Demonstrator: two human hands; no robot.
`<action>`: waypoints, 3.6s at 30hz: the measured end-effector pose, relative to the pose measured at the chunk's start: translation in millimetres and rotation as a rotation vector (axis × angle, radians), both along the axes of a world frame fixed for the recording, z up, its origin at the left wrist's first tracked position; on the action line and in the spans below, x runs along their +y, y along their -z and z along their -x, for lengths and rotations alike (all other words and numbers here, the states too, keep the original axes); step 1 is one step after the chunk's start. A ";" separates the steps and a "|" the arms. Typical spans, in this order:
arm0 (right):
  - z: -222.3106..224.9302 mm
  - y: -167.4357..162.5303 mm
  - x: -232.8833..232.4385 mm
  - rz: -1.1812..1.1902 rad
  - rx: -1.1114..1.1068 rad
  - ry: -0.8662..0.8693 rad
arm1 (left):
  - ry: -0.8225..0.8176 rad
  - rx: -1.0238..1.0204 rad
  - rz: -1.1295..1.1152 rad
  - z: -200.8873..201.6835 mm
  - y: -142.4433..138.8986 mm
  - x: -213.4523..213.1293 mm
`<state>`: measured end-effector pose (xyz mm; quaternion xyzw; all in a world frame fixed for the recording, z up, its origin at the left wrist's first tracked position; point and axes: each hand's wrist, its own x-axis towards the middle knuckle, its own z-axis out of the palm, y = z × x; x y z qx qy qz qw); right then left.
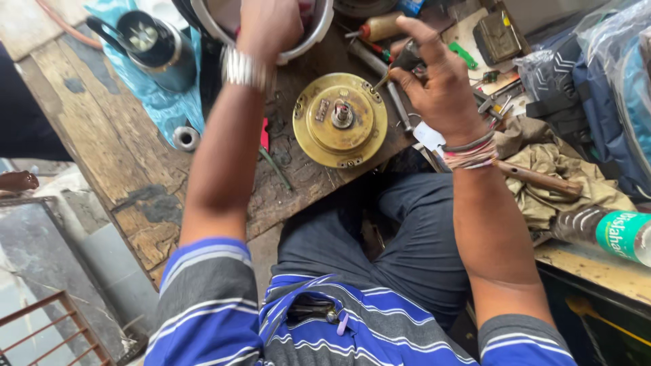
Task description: The person works on a circular brass-colored electrical component on a cluttered wooden table. They use a screwdriver to adjust screws, apply glue to a wire, and connect a small cylindrical part to the component.
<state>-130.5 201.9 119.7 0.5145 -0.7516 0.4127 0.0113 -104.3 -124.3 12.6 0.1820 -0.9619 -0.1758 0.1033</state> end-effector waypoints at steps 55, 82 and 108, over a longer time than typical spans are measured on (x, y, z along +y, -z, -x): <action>4.7 5.1 -29.9 0.152 0.148 0.050 | 0.053 -0.035 -0.110 -108.5 18.6 146.3; 29.9 59.5 -100.1 0.994 -0.517 0.337 | -0.064 -0.036 -0.166 -97.1 8.8 154.5; 9.7 39.1 0.8 0.810 -0.712 0.011 | -0.011 -0.063 -0.202 -110.5 24.6 152.9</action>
